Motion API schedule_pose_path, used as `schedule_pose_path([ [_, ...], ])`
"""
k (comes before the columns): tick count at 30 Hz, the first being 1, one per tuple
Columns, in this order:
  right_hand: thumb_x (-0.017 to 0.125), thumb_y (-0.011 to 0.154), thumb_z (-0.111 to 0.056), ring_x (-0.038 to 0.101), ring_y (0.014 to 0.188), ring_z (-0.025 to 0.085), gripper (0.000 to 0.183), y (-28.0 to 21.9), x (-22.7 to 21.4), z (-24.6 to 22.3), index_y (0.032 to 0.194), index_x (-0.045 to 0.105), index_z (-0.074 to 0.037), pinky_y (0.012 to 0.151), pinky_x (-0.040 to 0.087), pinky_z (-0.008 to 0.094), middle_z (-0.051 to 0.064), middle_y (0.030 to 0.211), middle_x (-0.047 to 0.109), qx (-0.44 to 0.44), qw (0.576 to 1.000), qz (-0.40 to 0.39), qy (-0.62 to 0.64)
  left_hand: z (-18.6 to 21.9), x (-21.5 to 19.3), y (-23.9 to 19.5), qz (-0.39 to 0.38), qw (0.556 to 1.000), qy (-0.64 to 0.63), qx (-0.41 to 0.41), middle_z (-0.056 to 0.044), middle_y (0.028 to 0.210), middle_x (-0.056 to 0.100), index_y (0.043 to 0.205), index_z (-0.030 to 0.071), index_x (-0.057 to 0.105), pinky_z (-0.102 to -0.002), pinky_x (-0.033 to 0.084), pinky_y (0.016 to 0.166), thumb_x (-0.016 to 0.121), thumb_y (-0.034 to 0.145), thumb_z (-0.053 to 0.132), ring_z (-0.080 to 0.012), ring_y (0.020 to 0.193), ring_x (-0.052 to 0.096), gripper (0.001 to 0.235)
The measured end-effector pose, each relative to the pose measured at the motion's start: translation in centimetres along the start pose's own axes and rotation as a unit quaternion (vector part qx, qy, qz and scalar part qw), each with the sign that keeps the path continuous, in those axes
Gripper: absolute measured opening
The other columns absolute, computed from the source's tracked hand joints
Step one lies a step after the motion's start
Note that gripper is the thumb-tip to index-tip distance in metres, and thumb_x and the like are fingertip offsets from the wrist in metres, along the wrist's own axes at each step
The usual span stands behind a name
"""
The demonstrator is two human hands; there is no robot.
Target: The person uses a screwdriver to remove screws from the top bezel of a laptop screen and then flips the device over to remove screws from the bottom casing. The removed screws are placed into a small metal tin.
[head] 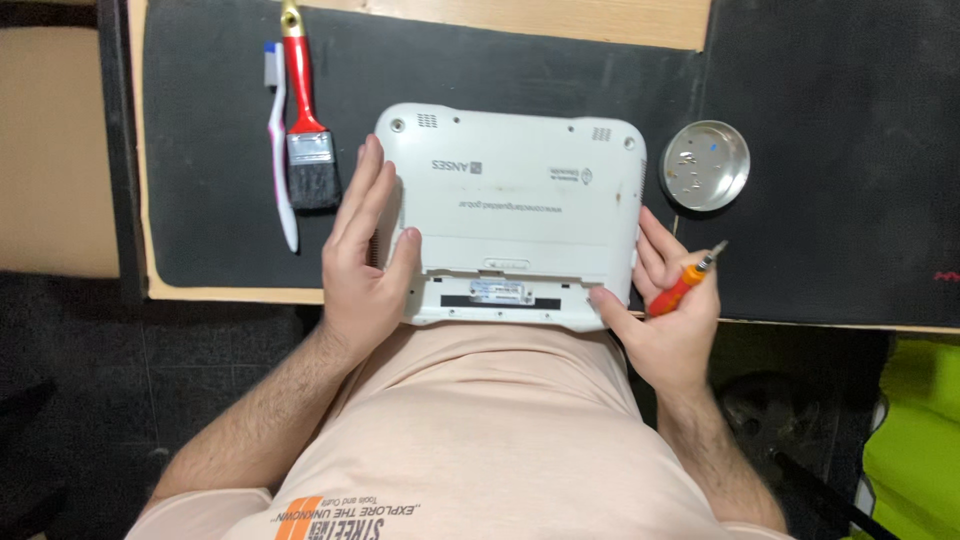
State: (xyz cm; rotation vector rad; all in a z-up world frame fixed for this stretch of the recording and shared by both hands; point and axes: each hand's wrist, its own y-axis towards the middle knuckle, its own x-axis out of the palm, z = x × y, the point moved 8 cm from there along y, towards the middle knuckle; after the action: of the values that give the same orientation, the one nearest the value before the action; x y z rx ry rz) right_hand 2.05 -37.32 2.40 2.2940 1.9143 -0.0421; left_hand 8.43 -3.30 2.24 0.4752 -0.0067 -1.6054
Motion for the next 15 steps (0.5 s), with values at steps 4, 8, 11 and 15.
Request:
schedule_pose_path([
  [4,0.097,0.095,0.007,0.053,0.169,0.059,0.067,1.2,0.4,-0.1,0.116,0.036,-0.009,0.131,0.06,0.06,0.042,0.181,0.053,-0.016,1.0,0.019,0.016,1.0,0.5,1.4,0.023,0.997,0.047,0.05,-0.026,0.183,0.061,0.162,-0.003,0.076,-0.063,0.036,0.149,0.075,0.118,-0.01,-0.0514,0.177,0.049,0.045],
  [8,0.09,0.103,0.007,0.069,0.152,0.059,0.058,1.3,-2.2,1.8,0.117,0.036,-0.006,0.119,0.067,0.06,0.038,0.163,0.064,-0.015,0.999,0.034,-0.014,3.4,2.1,-0.1,-0.007,0.96,0.194,0.201,-0.009,0.143,0.089,0.129,0.016,0.095,-0.066,0.056,0.134,0.102,0.101,0.037,-0.0422,0.141,0.081,0.036],
  [11,0.084,0.108,0.01,0.086,0.124,0.051,0.051,1.1,-4.1,2.1,0.116,0.035,-0.004,0.1,0.078,0.053,0.034,0.135,0.073,0.008,0.999,0.042,-0.03,4.0,2.8,-2.0,-0.035,0.936,0.24,0.255,-0.002,0.125,0.087,0.109,0.023,0.091,-0.061,0.061,0.117,0.103,0.098,0.062,-0.0351,0.12,0.078,0.042],
  [15,0.079,0.114,-0.012,0.09,0.118,0.05,0.043,1.2,-4.5,1.4,0.111,0.037,-0.004,0.097,0.08,0.057,0.039,0.125,0.079,0.018,1.0,-0.011,-0.019,4.7,2.7,-2.2,-0.047,0.912,0.29,0.287,0.005,0.095,0.075,0.085,0.025,0.076,-0.049,0.058,0.09,0.105,0.101,0.055,-0.0251,0.091,0.065,0.045],
])
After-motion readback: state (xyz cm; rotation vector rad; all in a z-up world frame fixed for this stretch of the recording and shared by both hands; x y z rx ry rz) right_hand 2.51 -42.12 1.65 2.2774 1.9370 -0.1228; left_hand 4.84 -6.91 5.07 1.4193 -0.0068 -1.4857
